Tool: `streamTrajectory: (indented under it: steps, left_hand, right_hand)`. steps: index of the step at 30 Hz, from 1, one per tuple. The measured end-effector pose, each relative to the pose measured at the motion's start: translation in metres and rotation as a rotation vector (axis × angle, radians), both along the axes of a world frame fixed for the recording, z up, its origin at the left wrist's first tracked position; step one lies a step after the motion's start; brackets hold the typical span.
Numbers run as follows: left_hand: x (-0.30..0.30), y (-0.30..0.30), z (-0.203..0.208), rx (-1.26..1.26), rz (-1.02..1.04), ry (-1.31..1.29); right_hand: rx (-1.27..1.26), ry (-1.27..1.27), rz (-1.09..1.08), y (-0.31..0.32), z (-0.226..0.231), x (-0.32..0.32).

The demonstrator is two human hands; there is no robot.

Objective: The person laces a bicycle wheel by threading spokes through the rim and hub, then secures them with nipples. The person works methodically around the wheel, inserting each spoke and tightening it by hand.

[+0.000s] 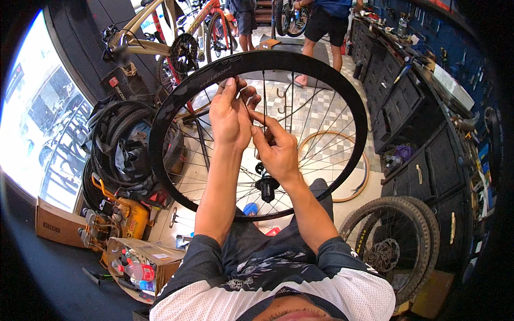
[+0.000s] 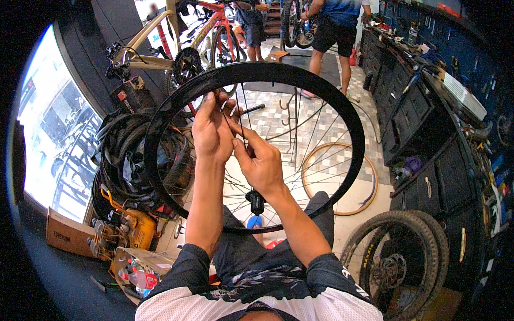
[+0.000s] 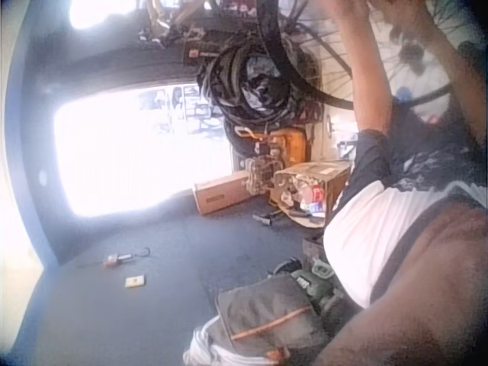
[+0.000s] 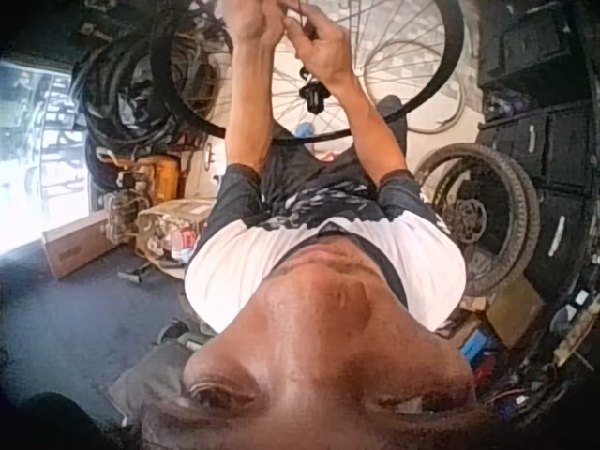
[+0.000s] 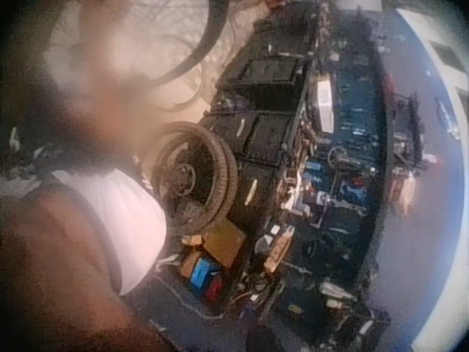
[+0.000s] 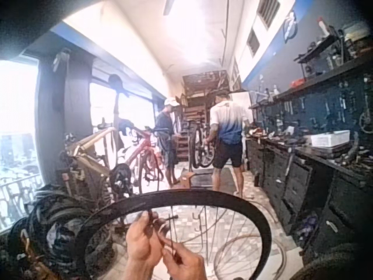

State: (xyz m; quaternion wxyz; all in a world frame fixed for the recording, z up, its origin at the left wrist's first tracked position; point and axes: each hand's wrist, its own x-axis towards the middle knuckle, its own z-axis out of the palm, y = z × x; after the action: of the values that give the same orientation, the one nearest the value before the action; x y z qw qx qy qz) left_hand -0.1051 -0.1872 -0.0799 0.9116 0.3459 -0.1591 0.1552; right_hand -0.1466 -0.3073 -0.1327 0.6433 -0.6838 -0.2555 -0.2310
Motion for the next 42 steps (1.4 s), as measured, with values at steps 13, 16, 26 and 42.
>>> streamTrajectory:
  steps: [13, 16, 26, 42]
  left_hand:
    - [-0.011, -0.005, 0.005, 0.007, 0.013, -0.021]
    - [-0.012, -0.006, 0.007, 0.004, 0.014, 0.0]
    - [-0.014, -0.007, 0.007, -0.015, -0.04, -0.061]
    - [-0.019, -0.02, 0.014, -0.026, 0.16, -0.081]
  right_hand:
    - [0.011, 0.07, 0.014, -0.005, 0.007, -0.012]
    - [0.028, 0.069, 0.021, -0.005, 0.008, -0.013]
    - [0.056, -0.024, 0.001, -0.002, 0.001, -0.01]
    - [0.016, -0.034, -0.125, 0.002, 0.003, -0.01]
